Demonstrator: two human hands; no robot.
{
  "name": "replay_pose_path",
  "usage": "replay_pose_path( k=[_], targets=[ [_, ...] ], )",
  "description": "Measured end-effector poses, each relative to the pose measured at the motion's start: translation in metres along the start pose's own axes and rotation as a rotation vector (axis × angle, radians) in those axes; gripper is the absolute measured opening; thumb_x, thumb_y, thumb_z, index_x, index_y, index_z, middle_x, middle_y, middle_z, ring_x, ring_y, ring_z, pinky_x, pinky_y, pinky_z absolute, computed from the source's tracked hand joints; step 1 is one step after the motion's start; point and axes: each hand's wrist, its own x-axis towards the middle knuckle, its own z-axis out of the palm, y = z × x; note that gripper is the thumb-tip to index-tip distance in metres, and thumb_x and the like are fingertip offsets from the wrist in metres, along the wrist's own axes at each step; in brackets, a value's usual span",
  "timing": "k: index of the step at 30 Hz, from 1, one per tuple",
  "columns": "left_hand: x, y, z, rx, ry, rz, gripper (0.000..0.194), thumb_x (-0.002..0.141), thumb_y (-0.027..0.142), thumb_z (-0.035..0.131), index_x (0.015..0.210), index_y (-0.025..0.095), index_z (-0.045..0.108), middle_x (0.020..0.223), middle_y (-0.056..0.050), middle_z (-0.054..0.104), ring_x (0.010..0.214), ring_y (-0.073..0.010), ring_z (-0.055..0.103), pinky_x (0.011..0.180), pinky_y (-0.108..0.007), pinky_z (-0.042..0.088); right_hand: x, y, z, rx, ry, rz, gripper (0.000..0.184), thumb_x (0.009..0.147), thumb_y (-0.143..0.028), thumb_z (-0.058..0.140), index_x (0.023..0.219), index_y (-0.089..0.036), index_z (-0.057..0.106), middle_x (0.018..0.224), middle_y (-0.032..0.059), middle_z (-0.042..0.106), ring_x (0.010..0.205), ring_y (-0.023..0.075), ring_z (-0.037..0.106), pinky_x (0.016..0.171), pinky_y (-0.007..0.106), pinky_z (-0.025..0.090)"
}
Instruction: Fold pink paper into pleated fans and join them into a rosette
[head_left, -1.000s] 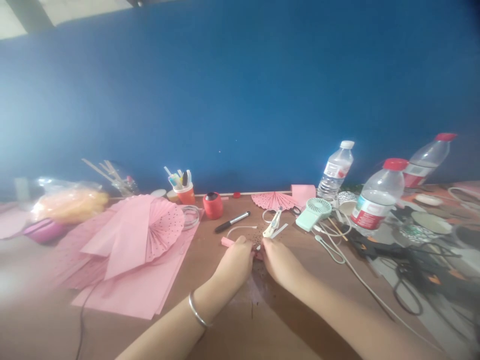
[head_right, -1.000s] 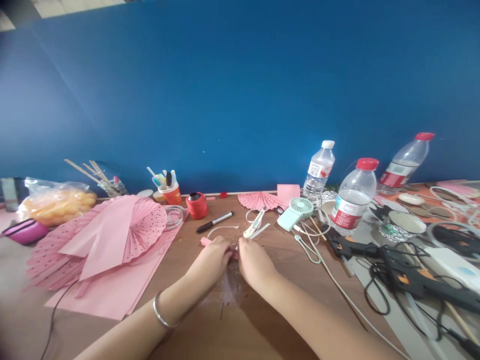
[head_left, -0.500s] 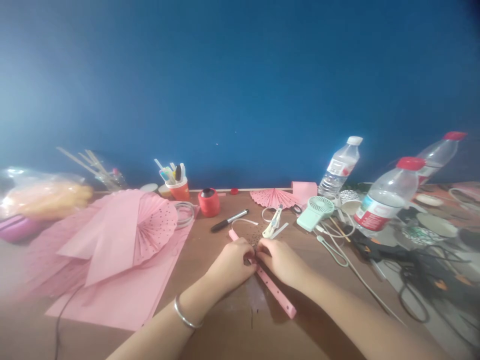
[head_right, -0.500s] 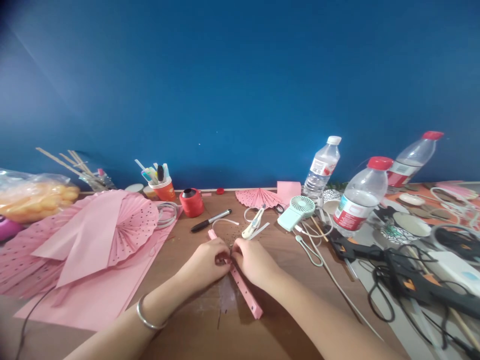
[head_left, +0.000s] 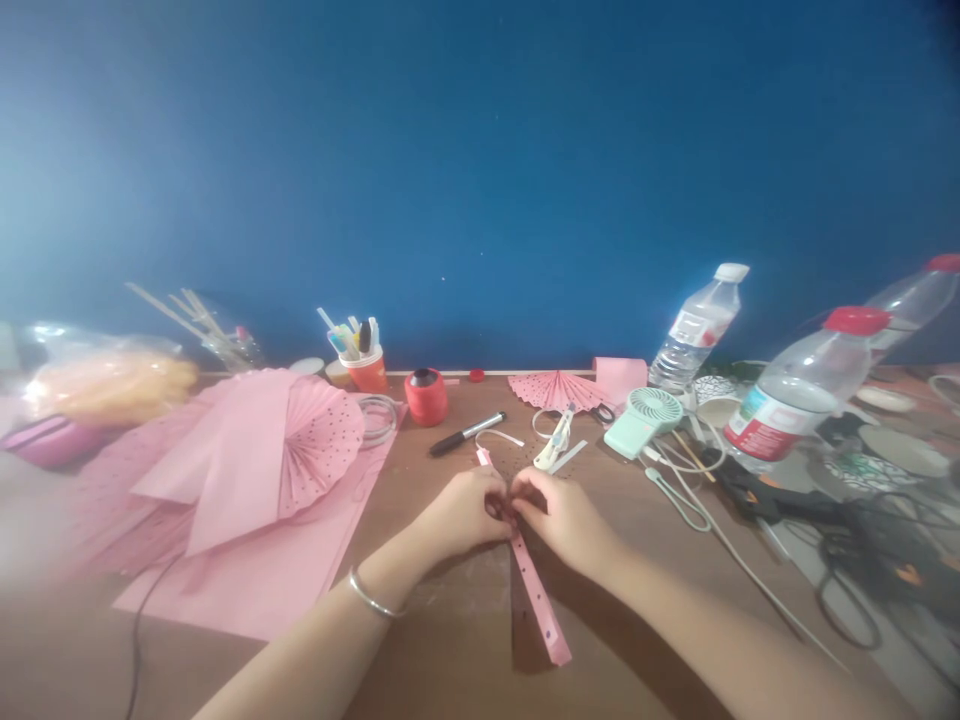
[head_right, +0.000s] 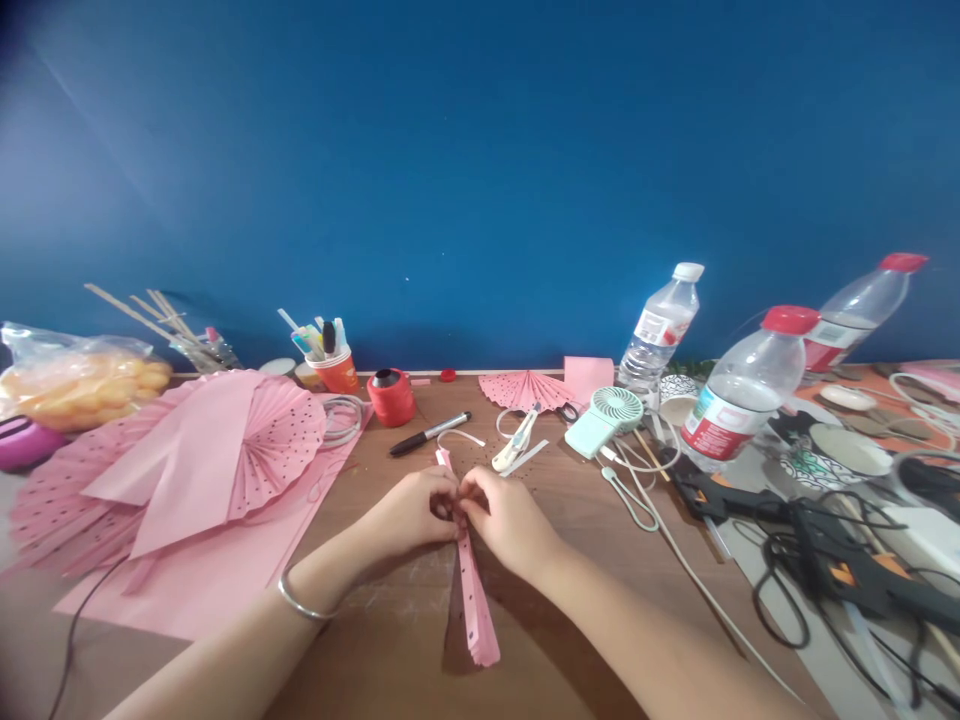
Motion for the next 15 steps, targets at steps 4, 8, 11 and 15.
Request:
replay_pose_path(
  k=[4, 8, 11, 15],
  targets=[
    [-0.001, 0.003, -0.001, -0.026, -0.007, -0.004, 0.011, 0.056, 0.019, 0.065, 0.067, 0.018, 0.063, 0.072, 0.000, 0.057, 0.064, -0.0125, 0.052, 0.056, -0.022, 0.037, 0.004, 0.006, -0.003, 0.054, 0.108, 0.093, 0.013, 0.078, -0.019, 0.045, 0.091, -0.022, 0.049, 0.084, 0.0005, 0.062, 0.076, 0.0144, 0.059, 0.069, 0.025, 0.042],
    [-0.003, 0.006, -0.002, -0.026, 0.016, -0.020, 0.012, 0.055, 0.019, 0.065, 0.066, 0.017, 0.060, 0.072, 0.000, 0.057, 0.062, -0.0119, 0.051, 0.054, -0.022, 0.037, 0.005, 0.008, -0.016, -0.132, 0.153, 0.121, 0.011, 0.076, -0.019, 0.042, 0.082, -0.022, 0.051, 0.075, -0.0009, 0.061, 0.064, 0.0138, 0.056, 0.060, 0.025, 0.040],
    [-0.004, 0.008, -0.002, 0.005, 0.025, -0.029, 0.011, 0.056, 0.020, 0.065, 0.066, 0.017, 0.060, 0.070, 0.001, 0.056, 0.062, -0.0122, 0.051, 0.054, -0.022, 0.037, 0.005, 0.006, -0.023, -0.280, 0.031, 0.150, 0.012, 0.070, -0.017, 0.047, 0.063, -0.021, 0.055, 0.062, -0.0009, 0.060, 0.058, 0.0145, 0.055, 0.053, 0.024, 0.036],
    [-0.004, 0.007, -0.001, 0.020, 0.035, -0.030, 0.011, 0.057, 0.023, 0.065, 0.064, 0.018, 0.059, 0.071, 0.001, 0.056, 0.061, -0.0121, 0.051, 0.053, -0.022, 0.037, 0.002, 0.003, -0.017, -0.228, -0.127, 0.178, 0.009, 0.066, -0.022, 0.056, 0.062, -0.021, 0.064, 0.063, 0.0004, 0.065, 0.059, 0.0153, 0.058, 0.051, 0.023, 0.035]
  ],
)
